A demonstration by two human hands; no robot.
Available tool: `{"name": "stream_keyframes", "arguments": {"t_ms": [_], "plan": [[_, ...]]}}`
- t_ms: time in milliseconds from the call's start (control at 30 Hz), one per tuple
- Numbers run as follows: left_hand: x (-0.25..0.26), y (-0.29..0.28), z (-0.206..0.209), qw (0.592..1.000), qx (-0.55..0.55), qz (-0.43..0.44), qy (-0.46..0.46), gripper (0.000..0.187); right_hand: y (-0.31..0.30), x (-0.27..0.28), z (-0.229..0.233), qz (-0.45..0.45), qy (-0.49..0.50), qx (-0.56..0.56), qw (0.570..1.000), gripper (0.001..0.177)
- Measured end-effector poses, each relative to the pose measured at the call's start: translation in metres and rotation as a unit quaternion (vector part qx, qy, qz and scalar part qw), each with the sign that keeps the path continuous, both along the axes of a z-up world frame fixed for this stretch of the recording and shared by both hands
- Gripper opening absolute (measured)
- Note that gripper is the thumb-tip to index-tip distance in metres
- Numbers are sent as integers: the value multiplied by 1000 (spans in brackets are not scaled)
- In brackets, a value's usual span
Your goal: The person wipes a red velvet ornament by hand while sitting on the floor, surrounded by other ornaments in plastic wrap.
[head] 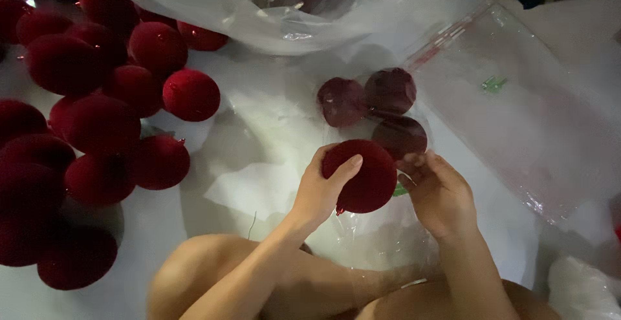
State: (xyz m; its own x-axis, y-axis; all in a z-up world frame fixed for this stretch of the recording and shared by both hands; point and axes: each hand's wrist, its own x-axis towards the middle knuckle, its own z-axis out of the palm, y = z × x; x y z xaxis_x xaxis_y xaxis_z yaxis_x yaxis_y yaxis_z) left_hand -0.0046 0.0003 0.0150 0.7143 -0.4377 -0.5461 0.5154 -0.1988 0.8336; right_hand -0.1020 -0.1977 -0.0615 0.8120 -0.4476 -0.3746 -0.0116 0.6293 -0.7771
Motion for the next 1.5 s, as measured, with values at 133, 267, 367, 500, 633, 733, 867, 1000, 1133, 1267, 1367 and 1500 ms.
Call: {"name": "stream_keyframes", "arguments": {"t_ms": [133,267,367,500,633,733,867,1000,1133,1267,1367,1500], "plan": [[2,0,-7,1000,-10,-1,-13,80,-3,0,-7,5,-7,-14,1000,29],[2,0,-6,1000,1,1,0,78,14,2,9,-19,-21,-77,997,32],[2,1,-5,1000,-17,-4,9,77,25,-1,27,22,-45,-406,913,29],[2,-9,-57,995,-91,-6,50,78,56,5,38,130,-82,-656,739,52],[-6,-7,-68,986,-103,1,128,67,57,4,23,114,-76,-664,735,49],[-10,-6,-79,984,-128,-26,119,70,49,6,24,82,-125,-587,796,38],[-23,-4,-119,953,-245,-44,172,66,27,2,16,123,-82,-379,914,54],[-16,-2,-119,933,-284,-31,218,62,28,5,17,63,-96,-418,901,56],[-6,-9,-83,945,-284,7,165,57,49,-4,32,-88,-214,-669,707,36],[-16,-9,-83,938,-233,44,254,55,85,-15,41,53,-138,-806,574,52],[-16,-7,-76,913,-227,40,336,49,94,-6,48,-9,-134,-857,497,37],[-14,-7,-64,913,-152,50,376,39,94,-4,61,-30,-116,-888,444,34]]}}
